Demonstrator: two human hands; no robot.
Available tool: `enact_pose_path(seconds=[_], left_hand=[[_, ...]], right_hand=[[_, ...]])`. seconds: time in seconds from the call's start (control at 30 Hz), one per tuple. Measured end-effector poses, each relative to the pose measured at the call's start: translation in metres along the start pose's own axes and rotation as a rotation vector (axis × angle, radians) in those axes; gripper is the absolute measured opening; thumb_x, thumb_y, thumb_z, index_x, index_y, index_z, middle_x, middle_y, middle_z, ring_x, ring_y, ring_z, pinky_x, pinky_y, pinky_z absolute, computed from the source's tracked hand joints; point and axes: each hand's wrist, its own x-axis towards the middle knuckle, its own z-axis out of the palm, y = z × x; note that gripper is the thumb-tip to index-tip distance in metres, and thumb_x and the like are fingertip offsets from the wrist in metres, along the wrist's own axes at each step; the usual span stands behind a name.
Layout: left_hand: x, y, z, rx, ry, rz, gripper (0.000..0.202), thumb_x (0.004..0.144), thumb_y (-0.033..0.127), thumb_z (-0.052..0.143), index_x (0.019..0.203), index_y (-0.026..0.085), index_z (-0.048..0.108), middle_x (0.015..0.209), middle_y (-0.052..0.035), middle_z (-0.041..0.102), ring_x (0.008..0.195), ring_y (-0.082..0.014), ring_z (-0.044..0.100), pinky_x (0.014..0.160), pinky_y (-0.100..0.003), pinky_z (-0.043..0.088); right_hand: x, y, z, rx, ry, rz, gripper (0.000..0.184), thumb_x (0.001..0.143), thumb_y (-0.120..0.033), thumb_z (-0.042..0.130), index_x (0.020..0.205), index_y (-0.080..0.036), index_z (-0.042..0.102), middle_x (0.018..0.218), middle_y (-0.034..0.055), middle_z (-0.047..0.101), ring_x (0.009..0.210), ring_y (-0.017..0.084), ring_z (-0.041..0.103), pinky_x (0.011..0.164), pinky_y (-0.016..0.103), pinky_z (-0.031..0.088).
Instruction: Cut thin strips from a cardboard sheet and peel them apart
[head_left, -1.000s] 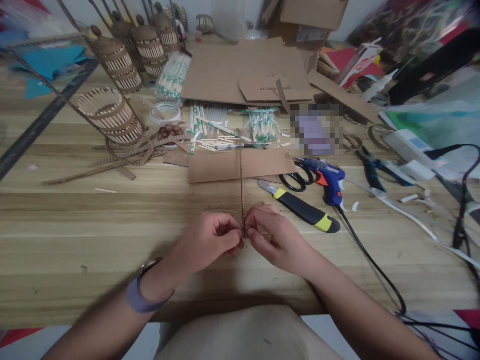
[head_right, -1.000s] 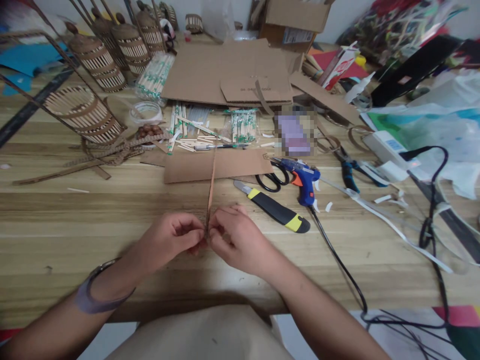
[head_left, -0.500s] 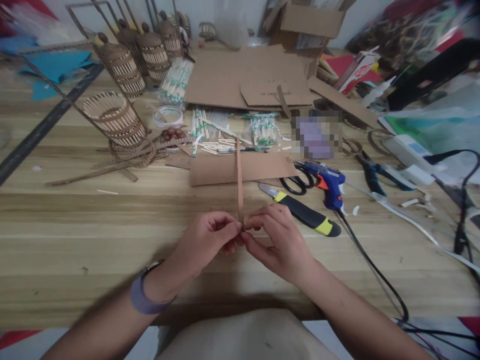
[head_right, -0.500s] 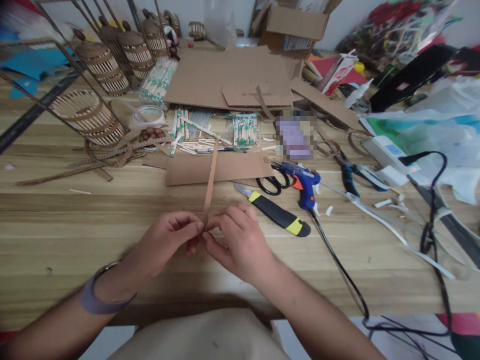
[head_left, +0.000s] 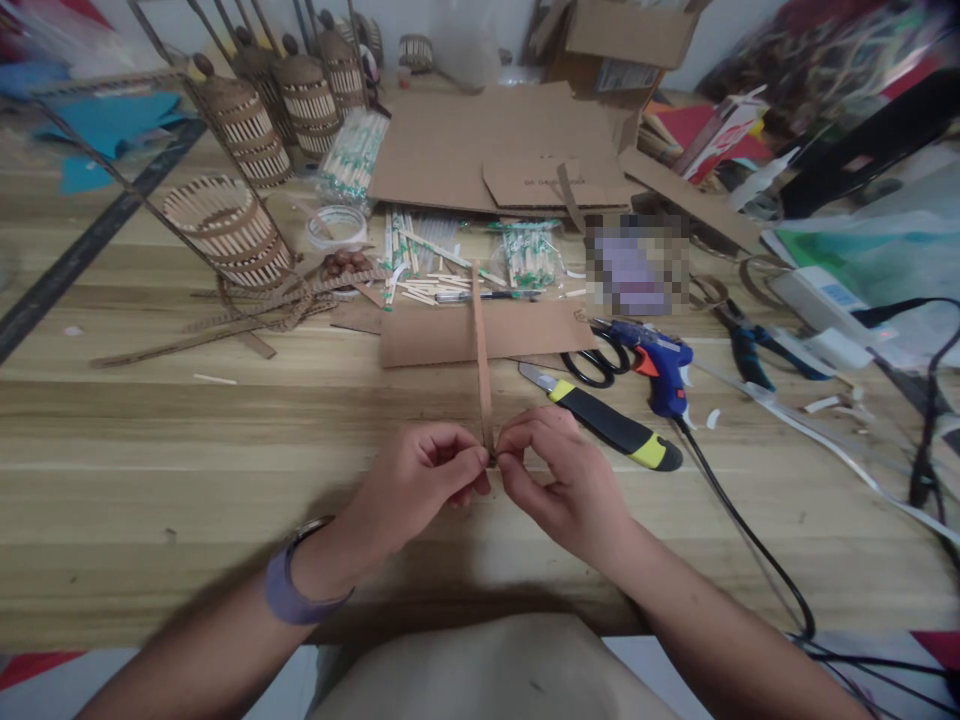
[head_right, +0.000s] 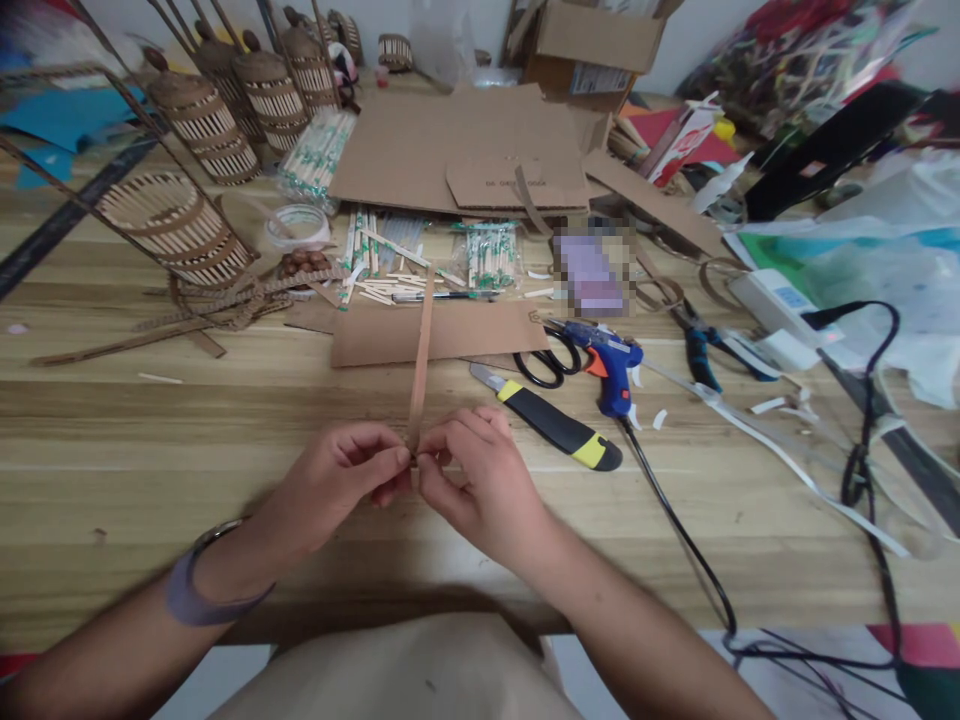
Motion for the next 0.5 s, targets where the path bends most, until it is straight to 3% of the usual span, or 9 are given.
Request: enact_pose_path(seconds=[0.33, 0.5], left_hand=[[0.0009, 0.0009, -0.002, -0.044, -0.003, -0.017, 0.02, 0.083, 0.034, 0.064, 0.072, 0.017, 0.063, 0.06, 0.0032, 0.061, 0.053, -0.0077, 0.049, 0.051, -0.02, 0.037], [0.0009, 0.0027, -0.0023, 0.051, 0.007, 0.008, 0.019, 0.081, 0.032, 0.061, 0.07, 0.017, 0.061, 0.057, 0.0048, 0.056, 0.052, -0.0079, 0.047, 0.051, -0.02, 0.035]], right_hand=[[0.0001, -0.0001, -0.0003, 0.107, -0.01, 0.133, 0.014, 0.091, -0.016, 0.057, 0.079, -0.024, 0.056, 0.071, -0.0027, 0.063, 0.068, 0.014, 0.061, 0.067, 0.029, 0.046], [0.0016, -0.0013, -0.0011, 0.187, -0.044, 0.204, 0.015, 0.09, -0.018, 0.057, 0.076, -0.024, 0.056, 0.071, -0.0017, 0.065, 0.068, 0.014, 0.062, 0.065, 0.028, 0.048]])
